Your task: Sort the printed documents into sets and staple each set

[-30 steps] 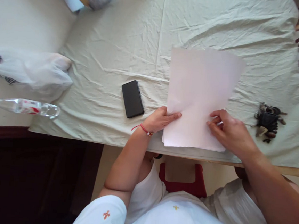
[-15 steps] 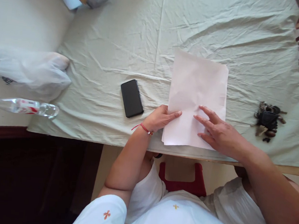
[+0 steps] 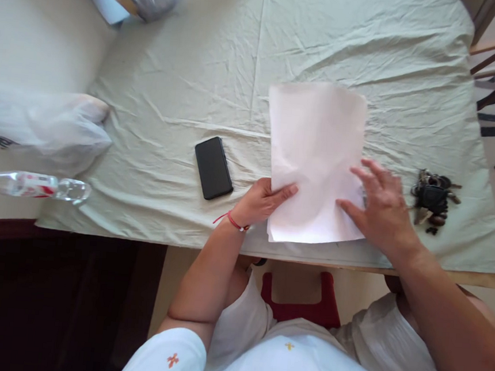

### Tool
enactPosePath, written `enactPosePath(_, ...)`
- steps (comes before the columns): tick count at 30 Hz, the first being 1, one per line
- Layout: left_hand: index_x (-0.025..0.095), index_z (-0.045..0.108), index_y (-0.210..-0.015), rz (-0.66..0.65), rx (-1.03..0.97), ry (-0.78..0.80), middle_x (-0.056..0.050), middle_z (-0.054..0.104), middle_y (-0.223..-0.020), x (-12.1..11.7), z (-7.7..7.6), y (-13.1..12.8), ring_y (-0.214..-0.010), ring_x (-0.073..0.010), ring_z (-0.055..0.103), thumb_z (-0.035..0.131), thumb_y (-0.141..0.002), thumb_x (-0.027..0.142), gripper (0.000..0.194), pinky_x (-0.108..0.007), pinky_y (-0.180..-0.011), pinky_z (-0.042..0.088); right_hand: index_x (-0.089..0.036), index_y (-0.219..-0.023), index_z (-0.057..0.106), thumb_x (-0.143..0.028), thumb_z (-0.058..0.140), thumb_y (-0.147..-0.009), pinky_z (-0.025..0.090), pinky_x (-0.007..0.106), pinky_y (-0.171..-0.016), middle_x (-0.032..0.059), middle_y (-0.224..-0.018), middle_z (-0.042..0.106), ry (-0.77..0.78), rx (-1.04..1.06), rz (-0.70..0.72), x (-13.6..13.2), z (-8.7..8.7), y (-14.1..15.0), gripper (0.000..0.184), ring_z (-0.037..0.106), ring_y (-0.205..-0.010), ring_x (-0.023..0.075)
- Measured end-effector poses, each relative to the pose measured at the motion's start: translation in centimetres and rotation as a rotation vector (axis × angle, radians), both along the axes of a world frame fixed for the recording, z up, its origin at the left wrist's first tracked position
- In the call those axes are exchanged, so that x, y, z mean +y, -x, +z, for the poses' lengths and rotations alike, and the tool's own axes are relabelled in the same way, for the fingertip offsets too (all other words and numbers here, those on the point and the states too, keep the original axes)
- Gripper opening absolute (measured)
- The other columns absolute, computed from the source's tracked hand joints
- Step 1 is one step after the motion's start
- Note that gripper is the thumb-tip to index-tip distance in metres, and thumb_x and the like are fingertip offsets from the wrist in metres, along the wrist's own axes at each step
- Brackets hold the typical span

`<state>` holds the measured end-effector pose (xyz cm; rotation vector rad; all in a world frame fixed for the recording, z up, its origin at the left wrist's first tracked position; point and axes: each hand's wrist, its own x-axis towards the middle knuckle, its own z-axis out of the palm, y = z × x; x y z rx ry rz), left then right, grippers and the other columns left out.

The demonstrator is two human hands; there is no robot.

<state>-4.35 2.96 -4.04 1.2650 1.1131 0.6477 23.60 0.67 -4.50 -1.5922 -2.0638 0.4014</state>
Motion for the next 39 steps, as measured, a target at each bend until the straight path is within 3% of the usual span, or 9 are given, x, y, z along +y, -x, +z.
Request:
enactPosePath(3,0.011,0.075,-0.104,0.004,-0.071,-0.120,-0.013,0.072,-0.111,-0.4,0.0,0.0,-0.104,-0.0227,0.067,0.068,-0.095,0.059,0.050,-0.032,-0.093,0.058,-0.023,-0.155,0.046,-0.048,0.082,-0.082,0.040,0.067,-0.121,0.0206,-0.161,0.049,0.062,0.183,-0.153,1.2,-0.8,-1.1,0.086,0.044,-0.151,0.0417)
enactPosePath(9,0.010,0.076,-0.103,-0.036,-0.079,-0.526,-0.011,0.074,-0.098,-0.6,-0.7,-0.1,-0.092,-0.0155,0.066,0.065,-0.100,0.048,0.040,-0.025,-0.088,0.057,-0.027,-0.164,0.028,-0.054,0.091,-0.069,0.048,0.059,-0.119,0.0149,-0.149,0.063,0.440,0.728,-0.153,2.2,-0.7,-0.7,0.117,0.064,-0.135,0.0354)
enactPosePath(13,0.012,0.076,-0.101,-0.067,-0.088,-0.582,-0.010,0.074,-0.094,-0.8,-0.4,0.5,-0.090,-0.0148,0.066,0.063,-0.101,0.046,0.037,-0.024,-0.087,0.055,-0.028,-0.150,0.053,-0.048,0.092,-0.073,0.063,0.054,-0.100,0.0105,-0.133,0.075,0.732,0.972,-0.043,2.1,1.0,-0.3,0.088,0.074,-0.118,0.0345)
enactPosePath(17,0.013,0.077,-0.108,-0.001,0.125,-0.490,-0.011,0.075,-0.106,-1.0,0.7,0.9,-0.102,-0.0193,0.067,0.057,-0.101,0.058,0.049,-0.029,-0.100,0.052,-0.019,-0.105,0.079,-0.042,0.098,-0.063,0.068,0.050,-0.087,0.0109,-0.104,0.083,0.998,1.010,-0.071,1.9,1.4,-0.5,0.051,0.080,-0.096,0.0343)
enactPosePath(20,0.011,0.076,-0.101,0.081,0.193,-0.448,-0.012,0.073,-0.103,-1.1,1.2,1.1,-0.099,-0.0217,0.067,0.056,-0.100,0.062,0.055,-0.031,-0.095,0.053,-0.021,-0.091,0.082,-0.043,0.099,-0.061,0.066,0.051,-0.095,0.0076,-0.104,0.083,0.813,1.022,-0.118,1.5,1.4,0.1,0.040,0.079,-0.103,0.0342)
enactPosePath(24,0.012,0.077,-0.097,0.177,-0.018,-0.331,-0.011,0.073,-0.099,-0.8,0.4,1.4,-0.095,-0.0201,0.066,0.067,-0.094,0.061,0.050,-0.030,-0.092,0.054,-0.027,-0.094,0.082,-0.048,0.095,-0.067,0.057,0.055,-0.112,0.0032,-0.120,0.080,0.504,0.993,-0.135,1.1,1.8,1.1,0.036,0.071,-0.124,0.0342)
enactPosePath(29,0.011,0.077,-0.110,0.092,-0.046,-0.153,-0.012,0.074,-0.112,-0.2,-1.2,1.6,-0.101,-0.0195,0.066,0.088,-0.077,0.046,0.050,-0.032,-0.098,0.054,-0.028,-0.095,0.082,-0.051,0.094,-0.068,0.057,0.052,-0.112,0.0031,-0.119,0.080,0.473,0.902,-0.081,1.1,1.0,0.6,0.037,0.071,-0.120,0.0314)
enactPosePath(34,0.010,0.078,-0.103,-0.033,0.120,-0.241,-0.012,0.075,-0.105,-0.1,-0.7,1.8,-0.098,-0.0211,0.067,0.085,-0.079,0.048,0.046,-0.035,-0.097,0.055,-0.026,-0.095,0.081,-0.054,0.093,-0.069,0.061,0.051,-0.103,0.0049,-0.110,0.081,0.415,0.740,-0.086,0.8,0.3,-1.0,0.040,0.074,-0.111,0.0321)
enactPosePath(39,0.013,0.078,-0.094,-0.066,0.047,-0.194,-0.012,0.075,-0.102,0.7,-0.9,2.1,-0.100,-0.0243,0.069,0.083,-0.080,0.046,0.036,-0.039,-0.098,0.055,-0.036,-0.127,0.074,-0.061,0.083,-0.077,0.053,0.060,-0.113,0.0038,-0.127,0.078,0.358,0.653,0.100,0.9,0.6,-1.5,0.056,0.065,-0.132,0.0364)
